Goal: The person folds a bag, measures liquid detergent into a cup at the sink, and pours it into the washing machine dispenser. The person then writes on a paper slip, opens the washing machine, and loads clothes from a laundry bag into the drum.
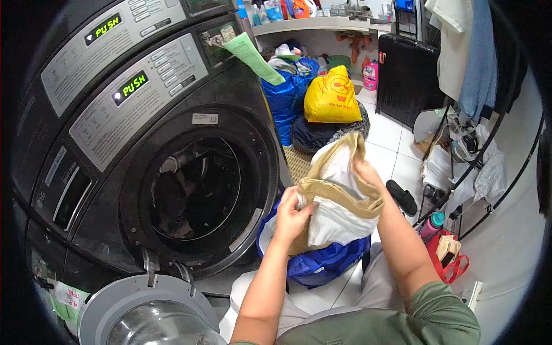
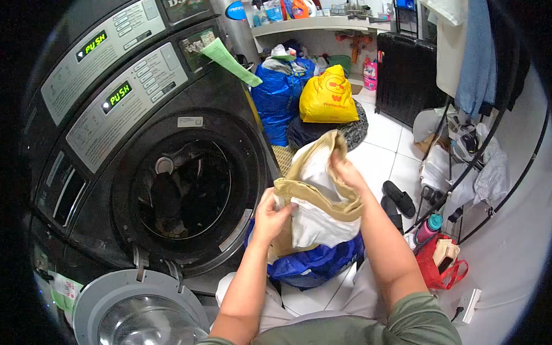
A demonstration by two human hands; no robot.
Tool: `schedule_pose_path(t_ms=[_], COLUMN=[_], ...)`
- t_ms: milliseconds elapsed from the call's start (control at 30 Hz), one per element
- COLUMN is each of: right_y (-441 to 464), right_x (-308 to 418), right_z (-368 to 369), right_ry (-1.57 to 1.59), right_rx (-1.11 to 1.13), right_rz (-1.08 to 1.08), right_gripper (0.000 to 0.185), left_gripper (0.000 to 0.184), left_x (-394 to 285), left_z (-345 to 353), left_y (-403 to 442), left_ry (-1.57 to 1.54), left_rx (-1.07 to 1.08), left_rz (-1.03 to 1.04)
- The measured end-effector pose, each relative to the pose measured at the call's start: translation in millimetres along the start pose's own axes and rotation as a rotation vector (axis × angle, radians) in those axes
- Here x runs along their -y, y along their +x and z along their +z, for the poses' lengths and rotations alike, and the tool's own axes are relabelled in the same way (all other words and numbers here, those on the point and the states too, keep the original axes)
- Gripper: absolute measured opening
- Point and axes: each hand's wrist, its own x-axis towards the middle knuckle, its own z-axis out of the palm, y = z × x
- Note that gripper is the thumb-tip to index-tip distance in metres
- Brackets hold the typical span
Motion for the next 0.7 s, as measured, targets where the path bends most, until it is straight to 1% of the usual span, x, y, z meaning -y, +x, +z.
schedule_pose_path(t_ms=[33,100,133,167,200,233,267,333,367,433,533,567,600,633,700], right_y=[11.7,17.7,14.1,4.5,-5.8,-17.0,-26.3,-41.8,-44.4,-53.4,-62.2,-65.3,-69.4,-73.2,-75.7], right_x=[5.0,16.1,25.3,32.7,40.6,44.6,49.8,53.6,53.4,47.8,51.5,56.6,64.5,70.5,84.2], right_z=[-20.7,-47.9,-55.3,-55.8,-51.9,-48.7,-44.5,-40.1,-39.4,-34.4,-34.8,-37.2,-39.7,-42.4,-45.2], right_ry=[0.075,0.194,0.240,0.265,0.285,0.303,0.311,0.303,0.292,0.264,0.267,0.275,0.294,0.310,0.337], right_rx=[-0.058,-0.111,-0.124,-0.112,-0.090,-0.069,-0.045,-0.019,-0.018,-0.017,-0.010,0.002,0.017,0.029,0.070], right_rz=[-0.029,-0.113,-0.166,-0.205,-0.245,-0.276,-0.298,-0.314,-0.312,-0.299,-0.336,-0.360,-0.405,-0.438,-0.503], right_gripper=[0.054,0.055,0.054,0.053,0.052,0.051,0.050,0.048,0.048,0.046,0.043,0.043,0.042,0.041,0.040], left_gripper=[0.037,0.025,0.024,0.026,0.027,0.030,0.033,0.038,0.055,0.074,0.090,0.093,0.092,0.078,0.049], left_x=[-30.0,-64.7,-73.4,-86.0,-98.7,-110.1,-104.4,-69.1,-38.7,-31.7,-16.2,8.6,-5.2,-15.3,-25.4], left_z=[4.3,12.6,20.1,32.3,44.6,59.2,71.5,95.1,107.5,128.4,140.6,150.6,139.4,126.1,98.0], left_y=[-9.0,-32.4,-52.2,-70.0,-88.0,-96.7,-97.1,-94.6,-90.1,-101.4,-141.8,-168.7,-172.6,-183.4,-187.0], left_ry=[0.069,0.429,0.490,0.410,0.321,0.095,0.095,0.094,0.150,0.222,0.222,0.161,0.119,0.184,0.203], left_rx=[-0.108,-0.352,-0.060,0.240,0.535,0.827,0.729,0.533,0.291,0.059,0.648,0.639,0.772,0.783,0.886], left_rz=[0.028,0.435,0.473,0.450,0.379,0.250,0.334,0.495,0.393,-0.163,-0.257,-0.228,-0.351,-0.244,-0.195])
